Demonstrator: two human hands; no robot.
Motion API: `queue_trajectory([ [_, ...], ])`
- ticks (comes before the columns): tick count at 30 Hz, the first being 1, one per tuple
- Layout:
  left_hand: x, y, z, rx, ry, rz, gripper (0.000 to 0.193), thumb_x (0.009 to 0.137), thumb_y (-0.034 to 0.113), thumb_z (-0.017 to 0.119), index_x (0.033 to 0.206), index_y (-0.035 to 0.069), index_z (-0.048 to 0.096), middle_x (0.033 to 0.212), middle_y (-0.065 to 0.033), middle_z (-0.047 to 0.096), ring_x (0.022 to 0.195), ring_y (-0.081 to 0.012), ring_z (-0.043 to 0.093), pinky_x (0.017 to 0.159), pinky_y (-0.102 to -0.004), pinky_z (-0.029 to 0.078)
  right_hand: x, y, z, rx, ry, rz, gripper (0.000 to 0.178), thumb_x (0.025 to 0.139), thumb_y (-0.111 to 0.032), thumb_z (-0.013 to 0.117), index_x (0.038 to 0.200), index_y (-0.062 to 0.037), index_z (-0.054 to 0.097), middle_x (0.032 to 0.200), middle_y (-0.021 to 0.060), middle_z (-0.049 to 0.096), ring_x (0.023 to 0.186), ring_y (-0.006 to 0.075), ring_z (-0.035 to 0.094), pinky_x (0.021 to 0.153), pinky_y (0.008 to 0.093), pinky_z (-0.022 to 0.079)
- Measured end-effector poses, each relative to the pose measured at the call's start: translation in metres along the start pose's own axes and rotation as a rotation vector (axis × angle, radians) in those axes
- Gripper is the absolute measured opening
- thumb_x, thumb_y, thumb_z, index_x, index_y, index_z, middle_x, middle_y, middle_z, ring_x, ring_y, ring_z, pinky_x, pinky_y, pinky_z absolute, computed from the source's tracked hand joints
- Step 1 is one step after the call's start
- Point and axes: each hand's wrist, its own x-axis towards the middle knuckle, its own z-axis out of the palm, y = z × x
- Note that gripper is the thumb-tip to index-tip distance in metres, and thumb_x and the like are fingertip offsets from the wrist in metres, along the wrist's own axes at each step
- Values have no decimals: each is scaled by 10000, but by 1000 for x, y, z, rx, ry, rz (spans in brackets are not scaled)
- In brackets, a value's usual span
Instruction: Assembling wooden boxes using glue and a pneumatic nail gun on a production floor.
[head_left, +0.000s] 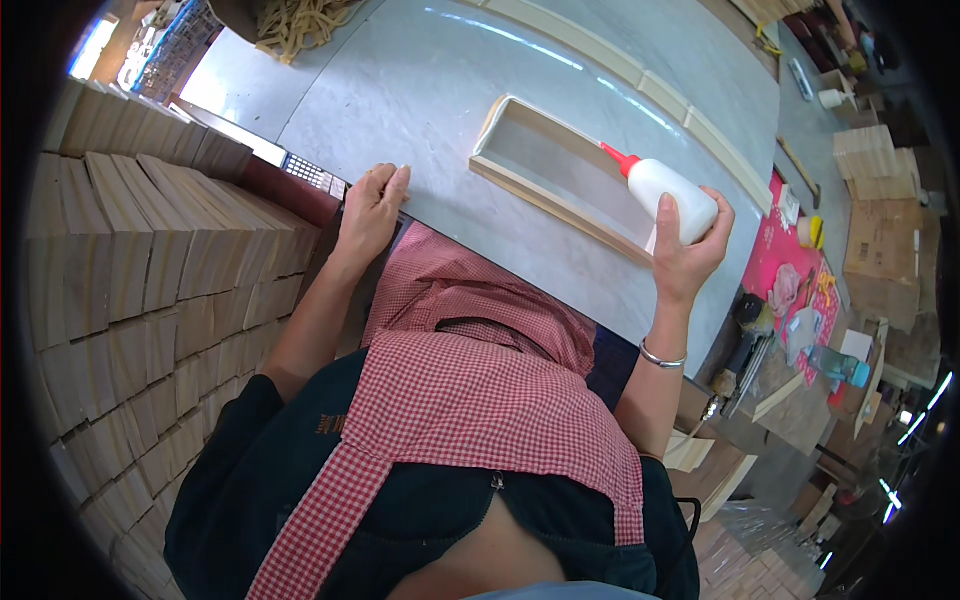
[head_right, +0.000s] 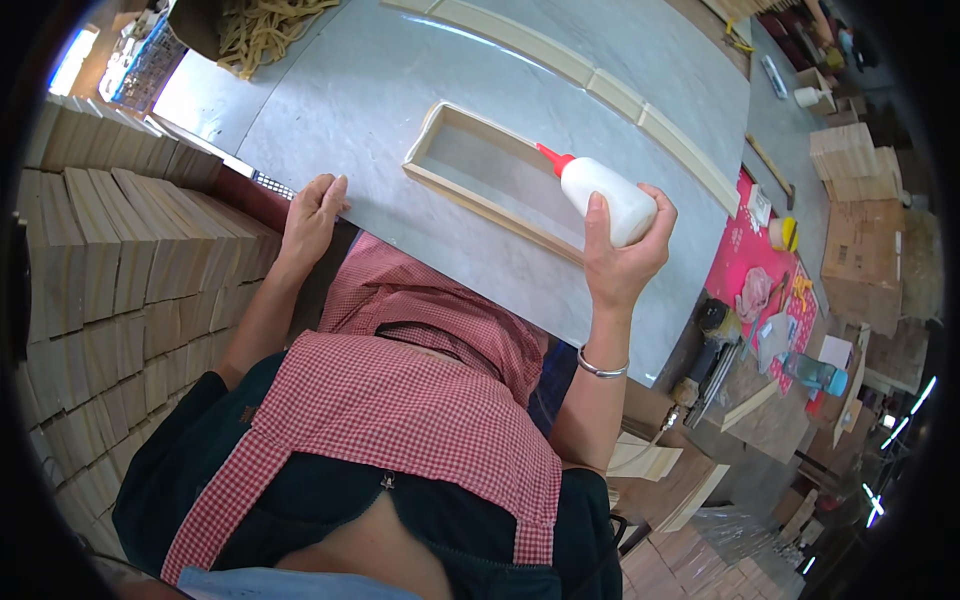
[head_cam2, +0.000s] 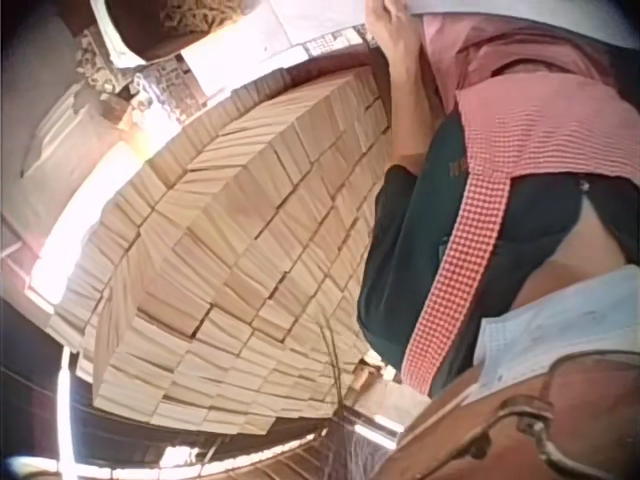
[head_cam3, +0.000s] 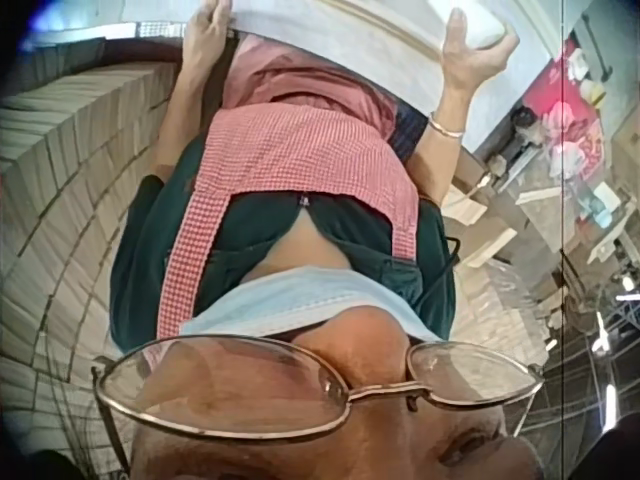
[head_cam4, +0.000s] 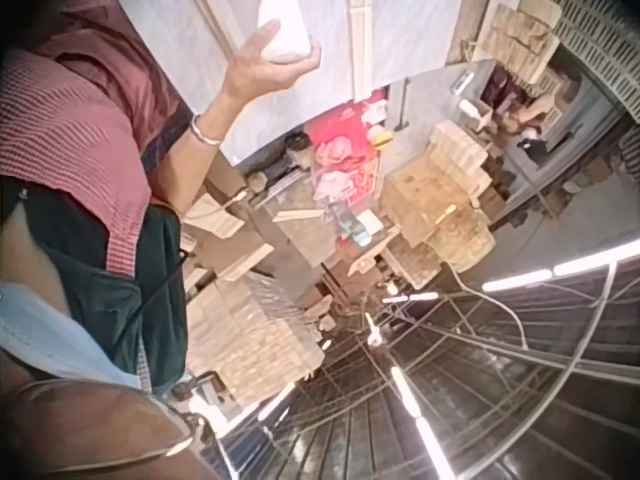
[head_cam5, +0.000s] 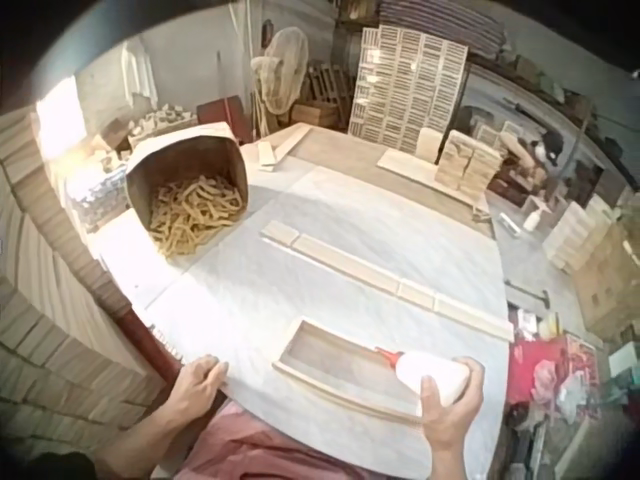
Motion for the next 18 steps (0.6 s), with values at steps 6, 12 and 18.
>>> queue_trajectory([
  [6,1,2,-1,24,1,-23,333,1037,212,538,781,-1,522,721,-56,509,672,-160,541,650,-307,443,-5,15,-32,-77,62,25,471,856,-274,769,1188,-32,539,1048,150,641,857,272,629,753,366,533],
  [12,4,4,-1,55,-7,-40,346,1037,231,541,773,8,525,692,-52,510,679,-154,557,657,-305,448,-12,36,-63,-149,114,57,466,849,-270,773,1178,-29,548,1052,149,646,868,274,630,771,369,532],
  [18,2,3,0,41,-5,-51,362,1038,253,541,767,13,528,689,-53,509,684,-155,561,658,-307,449,-19,42,-84,-174,146,125,434,878,-256,763,1184,-20,566,1111,150,640,978,274,616,853,375,522],
])
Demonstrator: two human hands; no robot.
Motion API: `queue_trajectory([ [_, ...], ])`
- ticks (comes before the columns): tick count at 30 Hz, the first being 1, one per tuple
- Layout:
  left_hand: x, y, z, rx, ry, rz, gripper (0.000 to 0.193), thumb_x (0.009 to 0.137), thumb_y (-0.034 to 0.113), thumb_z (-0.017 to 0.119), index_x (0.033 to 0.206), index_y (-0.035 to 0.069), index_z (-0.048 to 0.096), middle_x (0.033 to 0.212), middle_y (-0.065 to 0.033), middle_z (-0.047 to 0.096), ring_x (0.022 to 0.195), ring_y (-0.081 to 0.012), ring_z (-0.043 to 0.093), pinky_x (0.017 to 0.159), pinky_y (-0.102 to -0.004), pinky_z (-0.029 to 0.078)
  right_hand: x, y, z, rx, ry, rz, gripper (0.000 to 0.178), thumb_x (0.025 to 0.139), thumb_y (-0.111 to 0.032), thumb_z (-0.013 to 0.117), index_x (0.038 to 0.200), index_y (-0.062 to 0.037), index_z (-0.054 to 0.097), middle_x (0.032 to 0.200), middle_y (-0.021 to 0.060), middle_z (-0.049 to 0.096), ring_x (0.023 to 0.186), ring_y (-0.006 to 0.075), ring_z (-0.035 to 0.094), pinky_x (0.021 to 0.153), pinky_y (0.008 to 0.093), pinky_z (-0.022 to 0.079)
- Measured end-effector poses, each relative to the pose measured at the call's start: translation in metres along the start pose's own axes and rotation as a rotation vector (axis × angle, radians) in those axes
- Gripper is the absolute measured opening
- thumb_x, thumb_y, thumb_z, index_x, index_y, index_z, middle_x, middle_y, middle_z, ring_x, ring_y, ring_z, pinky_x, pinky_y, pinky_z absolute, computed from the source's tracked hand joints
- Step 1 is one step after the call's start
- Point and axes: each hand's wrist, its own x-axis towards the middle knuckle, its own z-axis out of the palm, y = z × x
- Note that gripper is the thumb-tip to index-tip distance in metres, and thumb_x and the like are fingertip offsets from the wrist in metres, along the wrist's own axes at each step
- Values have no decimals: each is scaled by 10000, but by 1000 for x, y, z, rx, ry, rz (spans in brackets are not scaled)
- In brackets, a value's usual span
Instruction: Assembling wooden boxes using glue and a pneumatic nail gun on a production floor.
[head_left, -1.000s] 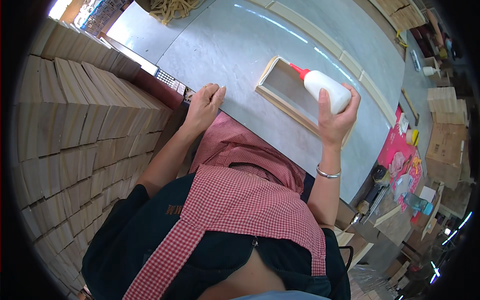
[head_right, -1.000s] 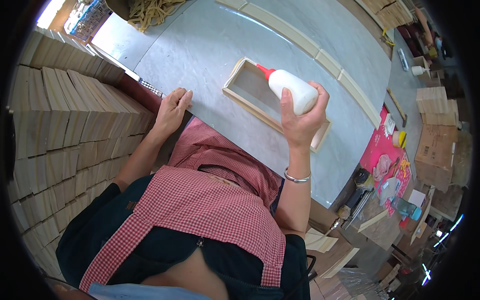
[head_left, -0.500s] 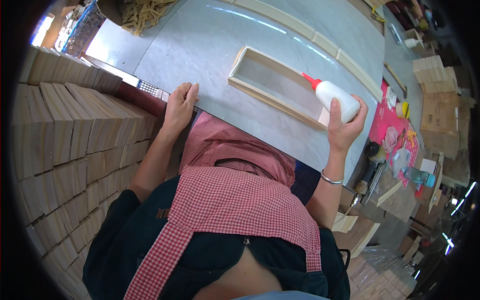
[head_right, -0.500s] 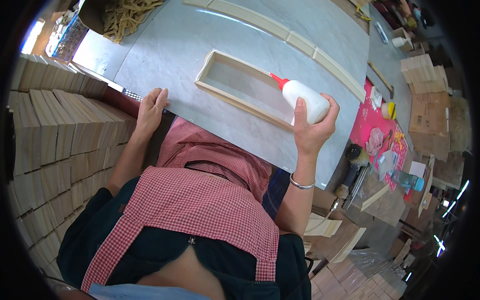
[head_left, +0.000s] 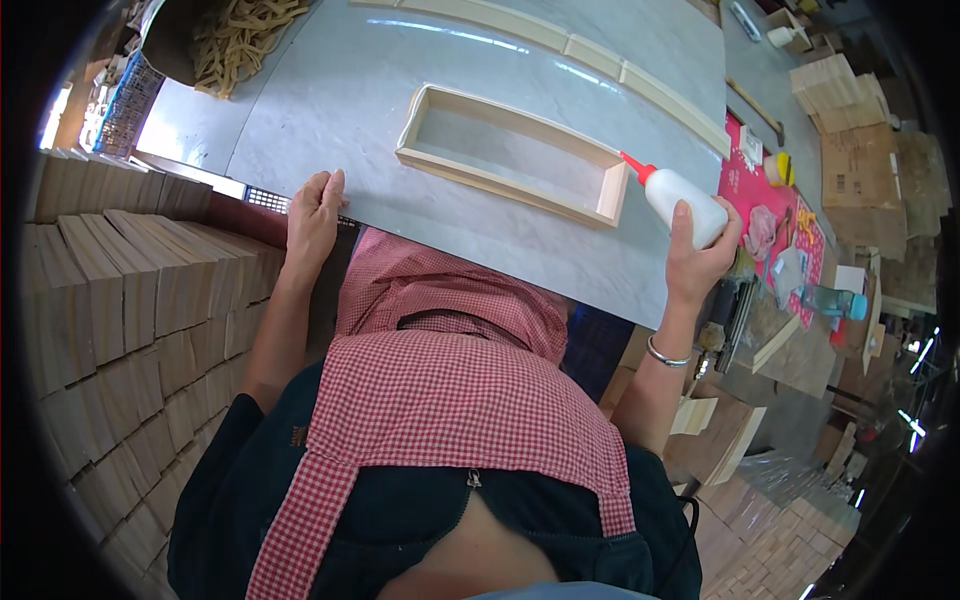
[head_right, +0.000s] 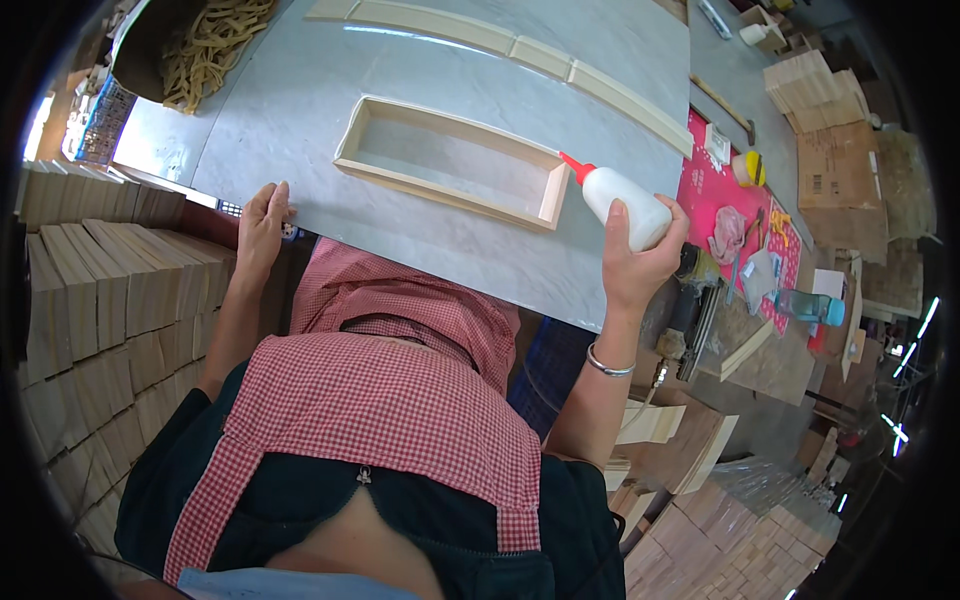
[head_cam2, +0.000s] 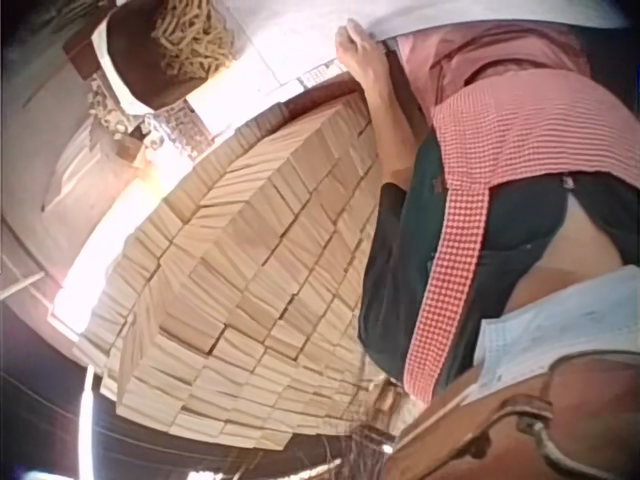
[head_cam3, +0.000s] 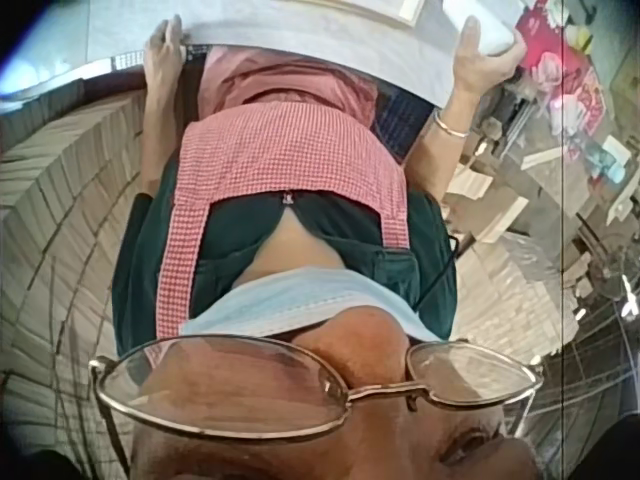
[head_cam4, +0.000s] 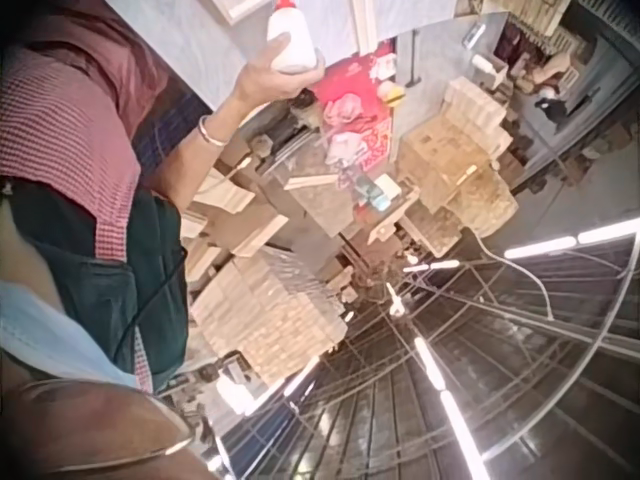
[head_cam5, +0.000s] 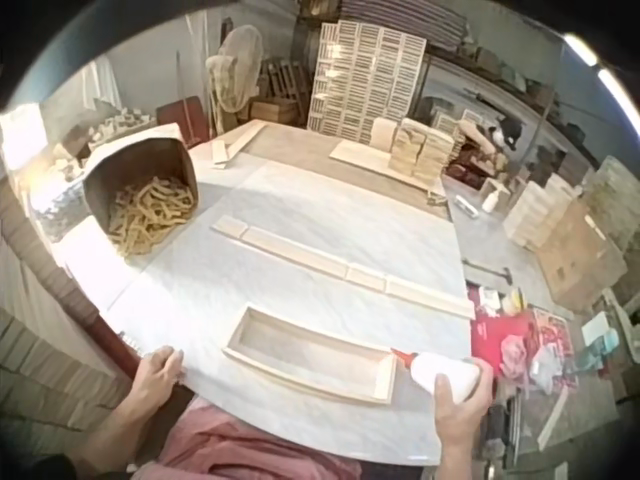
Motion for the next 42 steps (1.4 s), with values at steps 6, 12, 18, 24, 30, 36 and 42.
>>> queue_trajectory([
  [6,-1,4,0,23,-9,-18,380,1041,275,534,760,20,522,680,-48,495,691,-157,560,659,-306,448,-2,9,-11,-19,36,-27,455,837,-255,778,1165,-24,563,1060,151,654,886,284,629,807,379,529],
  [12,2,1,2,27,-11,-3,393,1044,294,532,758,25,517,680,-45,487,694,-154,553,666,-304,449,-16,3,-28,-26,-4,3,447,834,-237,773,1168,-22,569,1053,152,650,873,281,622,816,386,525],
  [18,3,1,1,6,-10,-7,387,1042,292,542,757,32,512,681,-41,478,709,-151,553,680,-301,457,-38,-9,-53,-26,-74,94,442,834,-219,762,1179,-24,567,1048,147,643,862,260,614,765,371,538],
  [24,-7,17,0,-111,45,-32,365,1035,268,557,759,31,518,684,-39,483,721,-144,554,686,-290,464,-40,-39,-43,214,-100,340,443,838,-205,749,1195,-27,555,1075,143,628,871,233,609,645,313,549],
  [30,-10,-9,1,-246,93,27,390,1038,263,556,731,24,533,665,-33,523,693,-138,562,671,-261,458,-53,-85,48,518,-281,216,443,870,-210,720,1227,-26,532,1097,142,595,826,220,604,594,276,528],
  [36,-28,-24,-17,-287,130,-27,413,1024,259,587,688,22,548,674,-35,563,665,-129,558,640,-247,440,-52,-113,109,525,-375,51,445,870,-234,737,1207,-30,529,1073,144,610,838,233,612,674,306,523],
  [42,-37,-18,-24,-228,187,54,388,1001,246,633,699,9,574,684,-31,574,653,-119,522,618,-242,418,-48,-121,107,467,-397,29,453,859,-250,763,1183,-32,533,1056,145,629,880,251,621,767,346,531],
])
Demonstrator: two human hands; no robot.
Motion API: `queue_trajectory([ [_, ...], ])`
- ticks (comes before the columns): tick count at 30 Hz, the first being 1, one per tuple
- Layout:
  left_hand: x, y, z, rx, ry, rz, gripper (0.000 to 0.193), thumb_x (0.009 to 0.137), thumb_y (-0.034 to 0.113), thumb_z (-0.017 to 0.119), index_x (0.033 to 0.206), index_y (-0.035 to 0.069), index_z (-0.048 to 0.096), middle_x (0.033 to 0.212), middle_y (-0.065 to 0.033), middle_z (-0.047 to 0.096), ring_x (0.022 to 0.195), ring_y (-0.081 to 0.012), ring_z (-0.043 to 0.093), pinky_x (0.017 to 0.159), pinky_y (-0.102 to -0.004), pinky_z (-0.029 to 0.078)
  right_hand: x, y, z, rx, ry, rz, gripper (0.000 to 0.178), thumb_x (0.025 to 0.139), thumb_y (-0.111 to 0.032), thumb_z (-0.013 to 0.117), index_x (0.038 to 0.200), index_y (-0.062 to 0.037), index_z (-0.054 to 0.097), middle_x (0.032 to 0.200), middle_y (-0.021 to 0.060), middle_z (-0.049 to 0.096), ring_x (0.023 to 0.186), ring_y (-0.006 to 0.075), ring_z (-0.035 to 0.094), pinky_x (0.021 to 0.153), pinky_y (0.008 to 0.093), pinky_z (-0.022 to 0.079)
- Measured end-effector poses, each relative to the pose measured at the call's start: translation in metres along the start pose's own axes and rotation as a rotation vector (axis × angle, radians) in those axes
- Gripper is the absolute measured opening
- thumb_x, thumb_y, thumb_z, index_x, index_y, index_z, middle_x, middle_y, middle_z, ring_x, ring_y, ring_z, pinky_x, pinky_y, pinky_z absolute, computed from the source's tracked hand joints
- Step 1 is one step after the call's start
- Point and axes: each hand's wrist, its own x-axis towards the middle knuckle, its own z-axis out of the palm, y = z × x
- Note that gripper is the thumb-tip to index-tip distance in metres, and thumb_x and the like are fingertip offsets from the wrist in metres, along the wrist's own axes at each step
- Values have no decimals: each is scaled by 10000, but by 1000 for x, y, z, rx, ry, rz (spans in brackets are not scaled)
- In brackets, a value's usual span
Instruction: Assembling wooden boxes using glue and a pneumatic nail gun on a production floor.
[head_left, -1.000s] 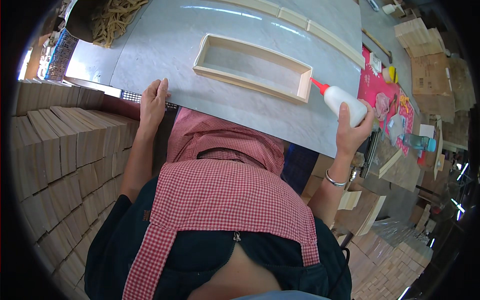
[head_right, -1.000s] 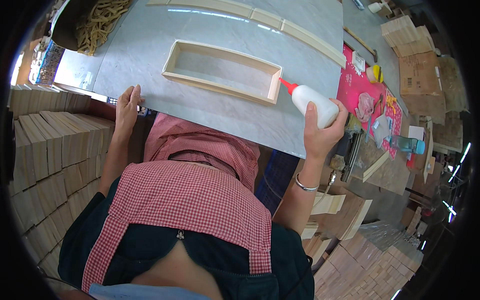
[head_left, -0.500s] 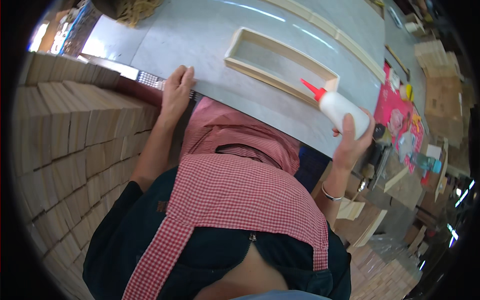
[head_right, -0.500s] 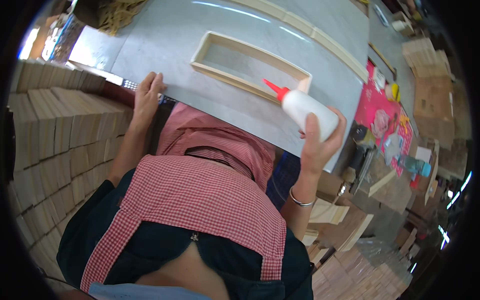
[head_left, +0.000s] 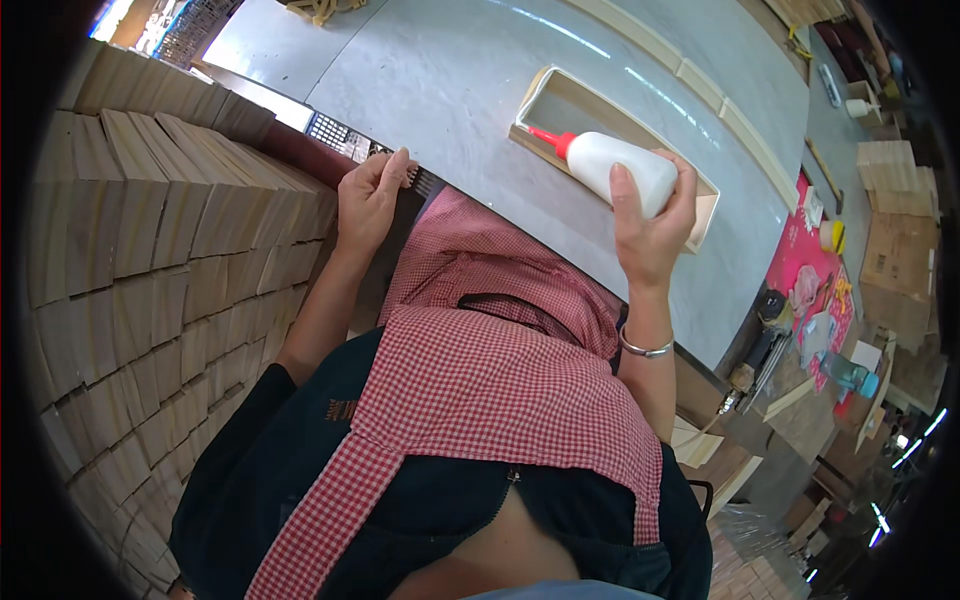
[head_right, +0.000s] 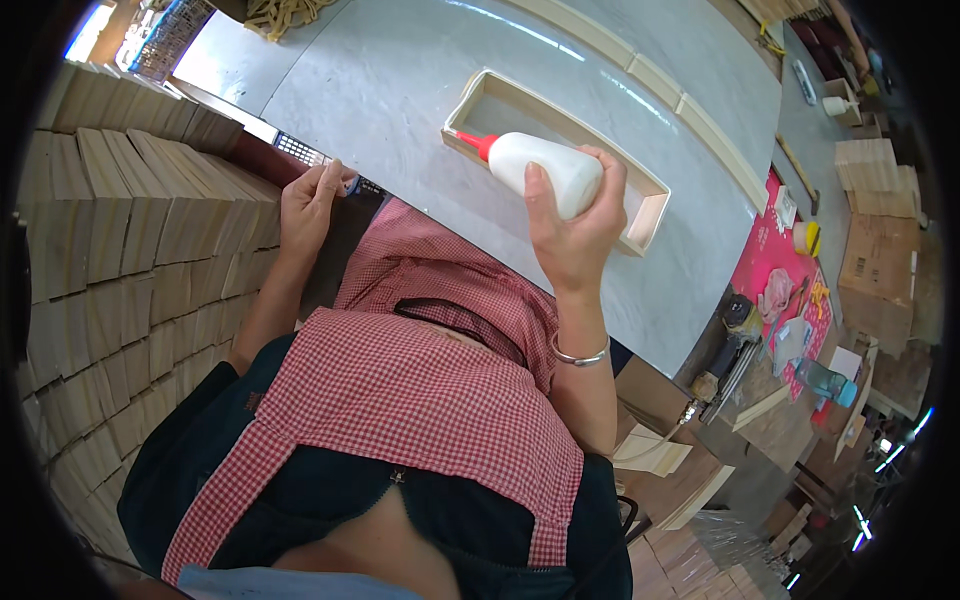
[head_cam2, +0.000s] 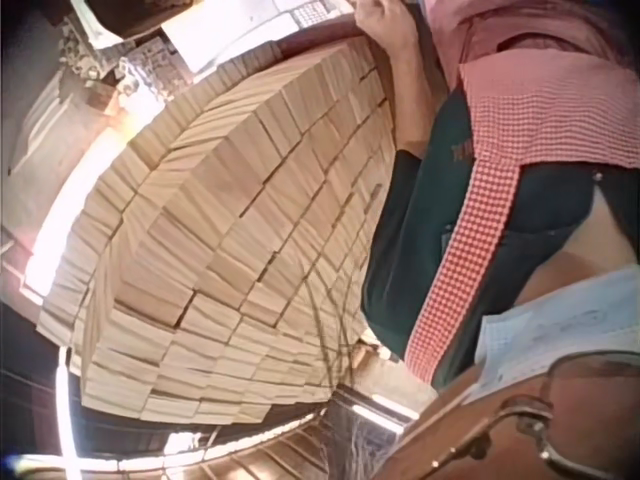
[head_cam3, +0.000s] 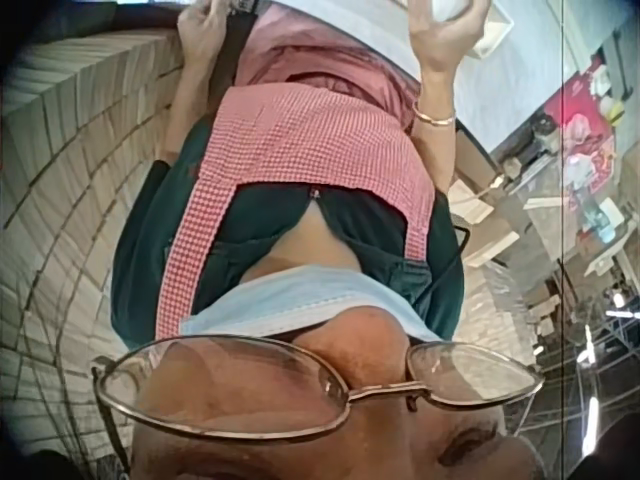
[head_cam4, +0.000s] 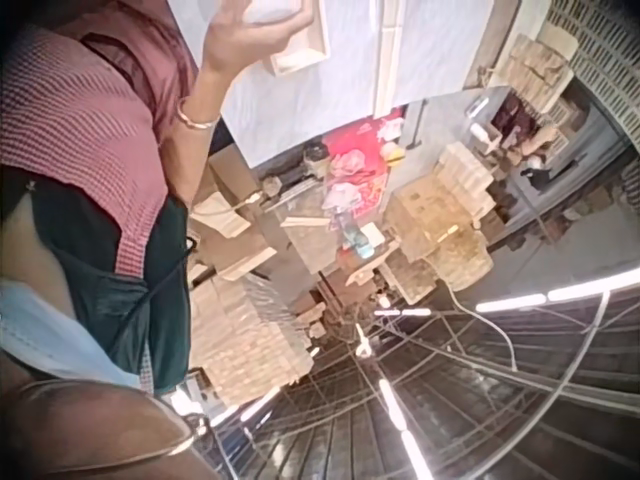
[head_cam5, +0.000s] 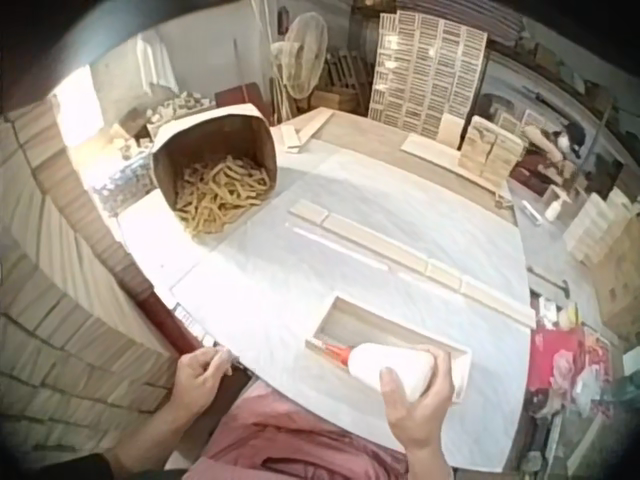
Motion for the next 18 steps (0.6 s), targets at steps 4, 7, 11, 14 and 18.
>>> queue_trajectory([
  [4,-1,9,3,155,-1,8,358,990,239,652,733,-1,587,686,-27,557,645,-120,488,611,-249,406,-6,-1,-24,-66,28,15,450,859,-244,764,1181,-29,535,1050,144,635,888,253,623,769,347,529],
  [7,0,8,6,276,-15,28,331,981,231,666,767,-12,598,703,-28,543,641,-127,454,610,-258,396,-13,2,-45,-104,53,64,438,856,-228,764,1175,-25,543,1054,141,635,885,251,620,770,345,528],
  [11,1,6,15,275,-51,37,319,977,233,672,792,-18,604,723,-34,532,640,-131,444,606,-267,392,-23,12,-77,-190,106,45,434,868,-238,749,1192,-23,555,1049,140,633,830,227,626,606,284,532],
  [14,1,6,21,272,-75,44,317,976,235,675,802,-21,607,733,-37,530,643,-132,442,606,-271,391,-31,17,-98,-238,142,50,432,873,-243,742,1197,-23,560,1048,140,633,807,217,628,546,262,532],
  [18,1,9,27,272,-97,51,321,975,240,678,806,-25,610,743,-40,534,652,-132,449,608,-273,394,-41,18,-123,-283,185,83,428,875,-250,737,1196,-24,565,1050,141,634,796,213,626,533,256,527],
])
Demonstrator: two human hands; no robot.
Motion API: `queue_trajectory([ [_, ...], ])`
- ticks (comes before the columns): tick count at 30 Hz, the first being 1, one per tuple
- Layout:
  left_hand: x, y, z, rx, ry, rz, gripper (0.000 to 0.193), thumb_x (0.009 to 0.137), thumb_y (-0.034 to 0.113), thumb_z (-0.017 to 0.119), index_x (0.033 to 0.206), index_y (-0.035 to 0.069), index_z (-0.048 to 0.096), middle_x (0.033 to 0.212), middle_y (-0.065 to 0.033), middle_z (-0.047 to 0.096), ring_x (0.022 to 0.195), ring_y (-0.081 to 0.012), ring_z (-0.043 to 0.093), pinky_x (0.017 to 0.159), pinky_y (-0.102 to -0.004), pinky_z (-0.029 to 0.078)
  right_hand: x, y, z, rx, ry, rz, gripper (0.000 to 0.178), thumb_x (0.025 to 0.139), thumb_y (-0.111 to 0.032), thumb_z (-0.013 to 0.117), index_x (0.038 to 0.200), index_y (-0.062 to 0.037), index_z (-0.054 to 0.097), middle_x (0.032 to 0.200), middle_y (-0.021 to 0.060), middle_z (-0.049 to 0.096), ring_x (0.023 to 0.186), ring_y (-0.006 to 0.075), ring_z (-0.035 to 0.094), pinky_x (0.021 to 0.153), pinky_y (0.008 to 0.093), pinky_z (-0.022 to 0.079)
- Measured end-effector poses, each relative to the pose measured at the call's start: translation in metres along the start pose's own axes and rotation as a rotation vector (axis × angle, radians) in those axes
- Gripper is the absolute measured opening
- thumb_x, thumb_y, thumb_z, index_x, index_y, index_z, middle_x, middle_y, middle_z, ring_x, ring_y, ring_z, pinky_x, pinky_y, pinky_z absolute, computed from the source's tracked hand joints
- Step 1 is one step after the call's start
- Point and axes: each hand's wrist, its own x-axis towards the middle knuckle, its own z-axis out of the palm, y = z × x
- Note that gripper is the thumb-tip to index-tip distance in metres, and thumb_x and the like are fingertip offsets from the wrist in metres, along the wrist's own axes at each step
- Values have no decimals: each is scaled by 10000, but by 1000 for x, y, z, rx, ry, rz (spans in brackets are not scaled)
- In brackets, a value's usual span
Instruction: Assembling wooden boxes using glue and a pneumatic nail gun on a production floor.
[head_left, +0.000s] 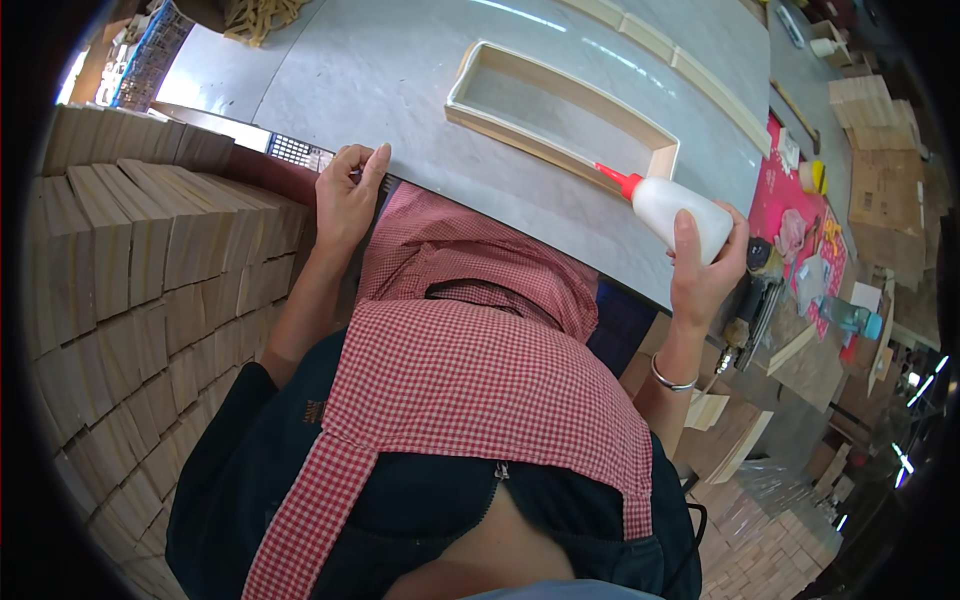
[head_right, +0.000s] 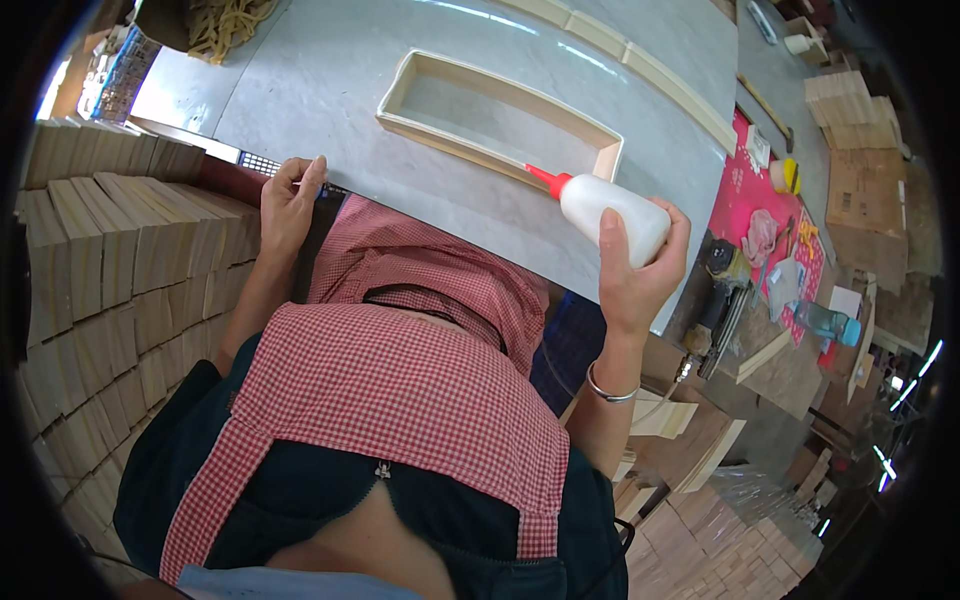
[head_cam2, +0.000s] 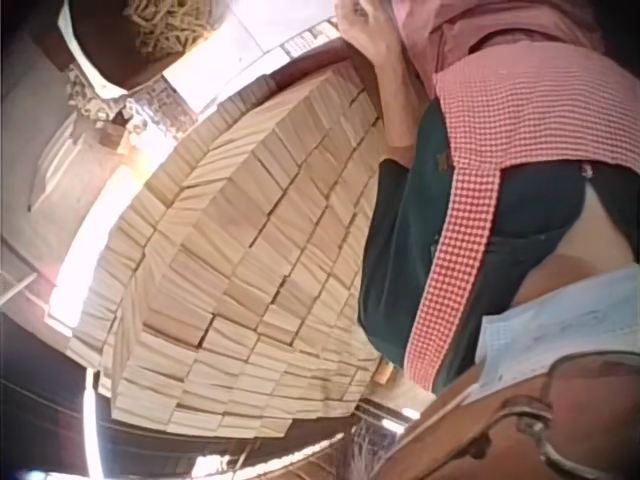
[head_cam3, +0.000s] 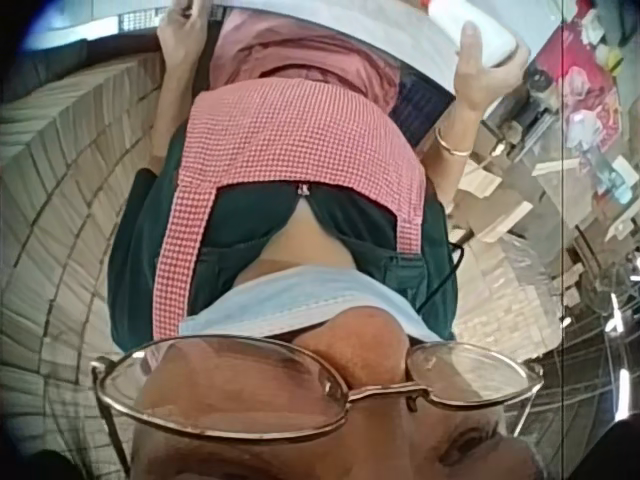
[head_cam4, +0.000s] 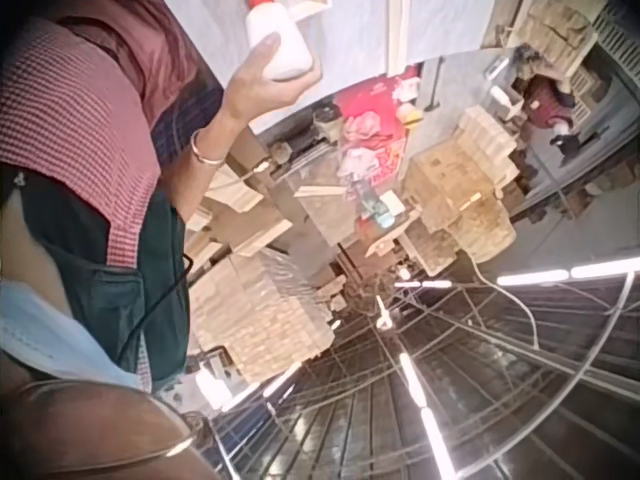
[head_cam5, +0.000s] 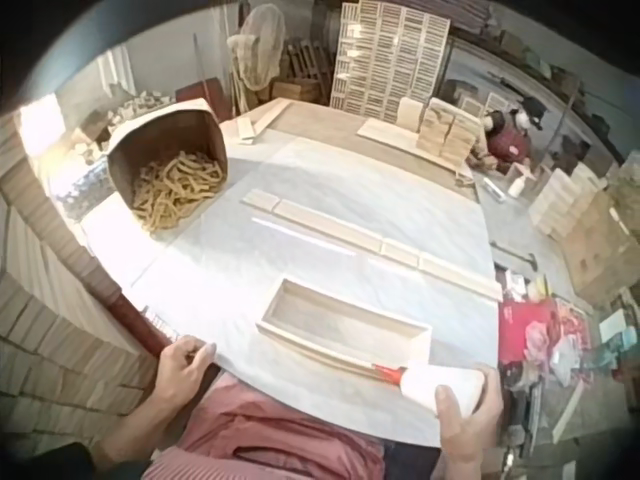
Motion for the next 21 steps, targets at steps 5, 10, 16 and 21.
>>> queue_trajectory([
  [5,2,9,6,21,-21,-18,317,976,240,676,809,-23,617,742,-39,534,652,-131,449,610,-276,396,-6,1,-29,-33,46,102,416,857,-207,757,1169,-12,562,1049,135,632,872,227,599,751,332,526],
  [10,4,15,13,37,-63,-16,315,971,249,682,818,-21,631,757,-36,547,656,-130,453,617,-273,403,-9,7,-50,-2,90,228,409,859,-201,753,1170,-14,564,1058,134,631,869,219,597,710,309,529],
  [16,12,24,19,52,-108,-2,229,922,213,727,895,-4,660,826,-46,584,703,-139,500,663,-267,446,-10,26,-65,-21,143,217,414,872,-237,723,1198,-30,574,1062,129,629,787,186,601,544,249,505],
  [21,38,17,16,204,-285,208,622,764,95,789,1337,34,555,1236,-116,585,1006,-231,578,859,-348,492,1,47,-72,113,306,263,438,859,-220,729,1214,-24,562,1102,142,614,900,217,596,651,281,528],
])
